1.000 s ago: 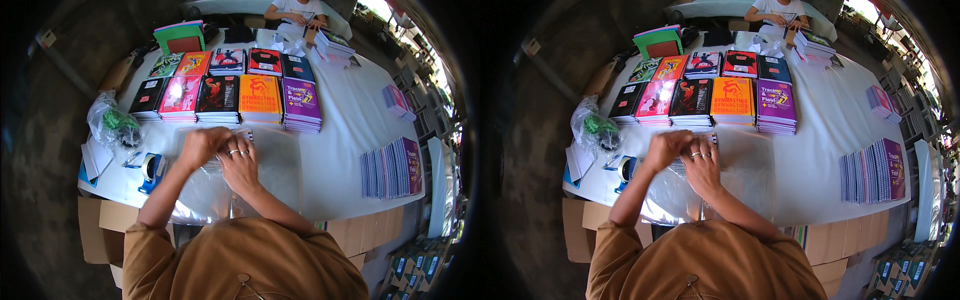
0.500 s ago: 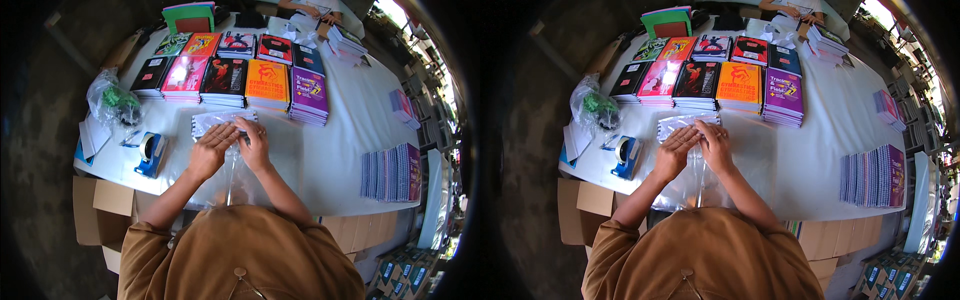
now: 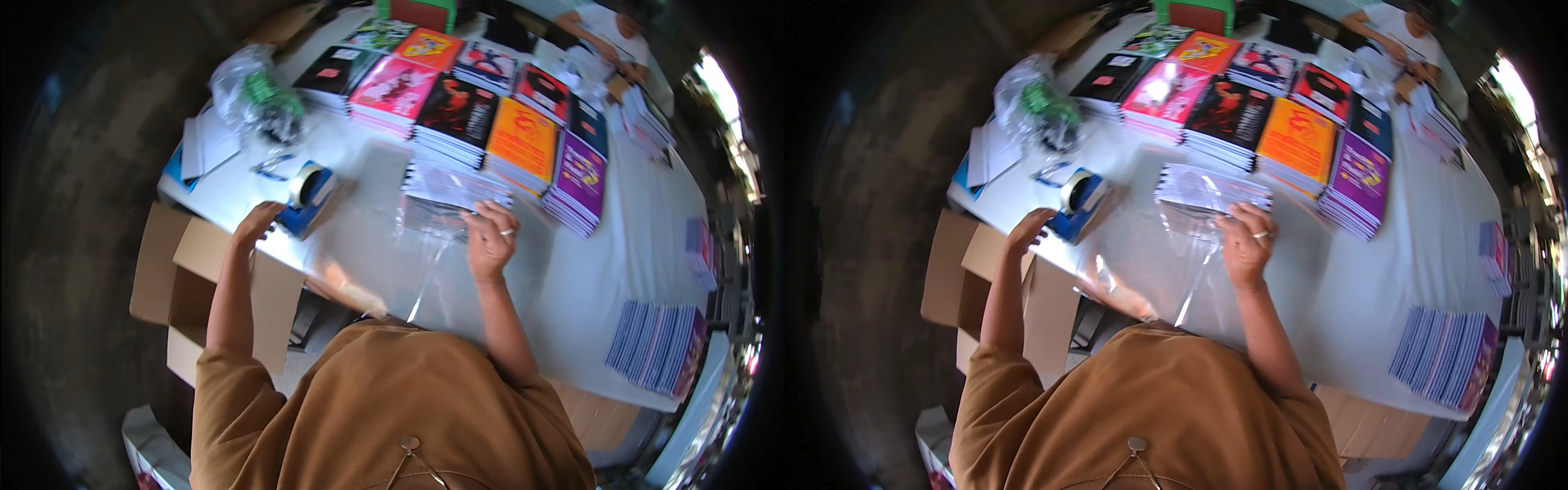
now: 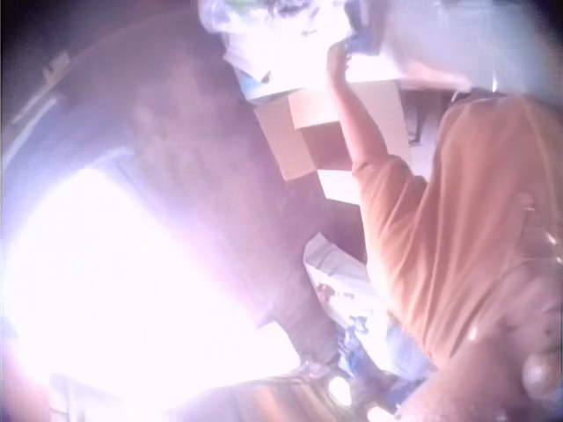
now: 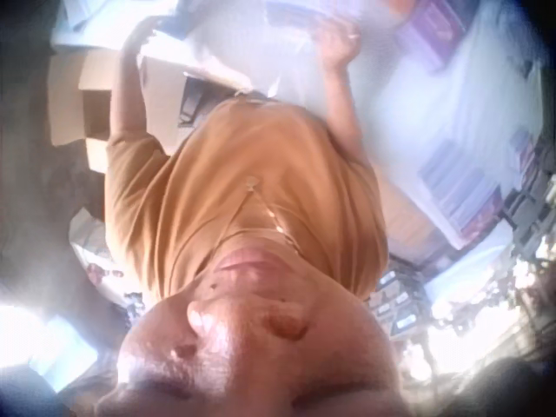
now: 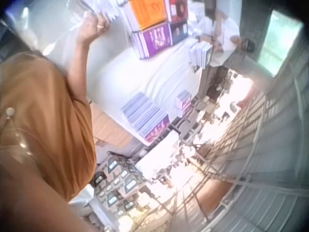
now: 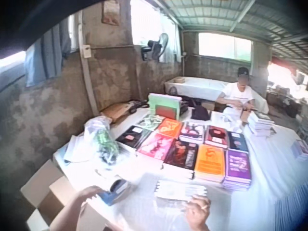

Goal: The person gathers notebooks from a table, places them into a plastic sleeve, and secures the sleeve with tape.

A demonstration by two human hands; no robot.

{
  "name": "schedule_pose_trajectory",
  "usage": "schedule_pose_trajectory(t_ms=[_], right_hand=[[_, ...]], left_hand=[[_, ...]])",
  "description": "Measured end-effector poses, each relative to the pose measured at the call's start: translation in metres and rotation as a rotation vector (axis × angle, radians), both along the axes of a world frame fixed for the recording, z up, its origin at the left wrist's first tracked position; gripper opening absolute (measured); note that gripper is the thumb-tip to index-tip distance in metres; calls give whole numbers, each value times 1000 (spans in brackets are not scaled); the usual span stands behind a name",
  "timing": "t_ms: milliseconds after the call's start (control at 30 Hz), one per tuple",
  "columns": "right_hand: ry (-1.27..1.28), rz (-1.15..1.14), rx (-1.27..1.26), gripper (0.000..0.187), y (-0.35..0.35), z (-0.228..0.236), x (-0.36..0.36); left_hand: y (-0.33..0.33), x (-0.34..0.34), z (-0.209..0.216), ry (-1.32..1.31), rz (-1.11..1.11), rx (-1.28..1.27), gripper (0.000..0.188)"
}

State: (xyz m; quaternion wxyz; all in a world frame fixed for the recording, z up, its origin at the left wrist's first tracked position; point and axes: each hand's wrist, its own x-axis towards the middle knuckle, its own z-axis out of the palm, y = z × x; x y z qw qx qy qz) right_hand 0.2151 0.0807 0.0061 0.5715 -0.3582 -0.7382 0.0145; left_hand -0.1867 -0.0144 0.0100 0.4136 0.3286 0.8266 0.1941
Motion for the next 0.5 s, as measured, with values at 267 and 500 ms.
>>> schedule_pose_trajectory(t_ms=[267,500], right_hand=[[-55,21,38,20,-1,6,-7],[-59,-7,39,21,2,0,-2]], left_hand=[[-9,-25,-13,-196,-126,14,29],[-85,-21,-30,-818,204,526,21]])
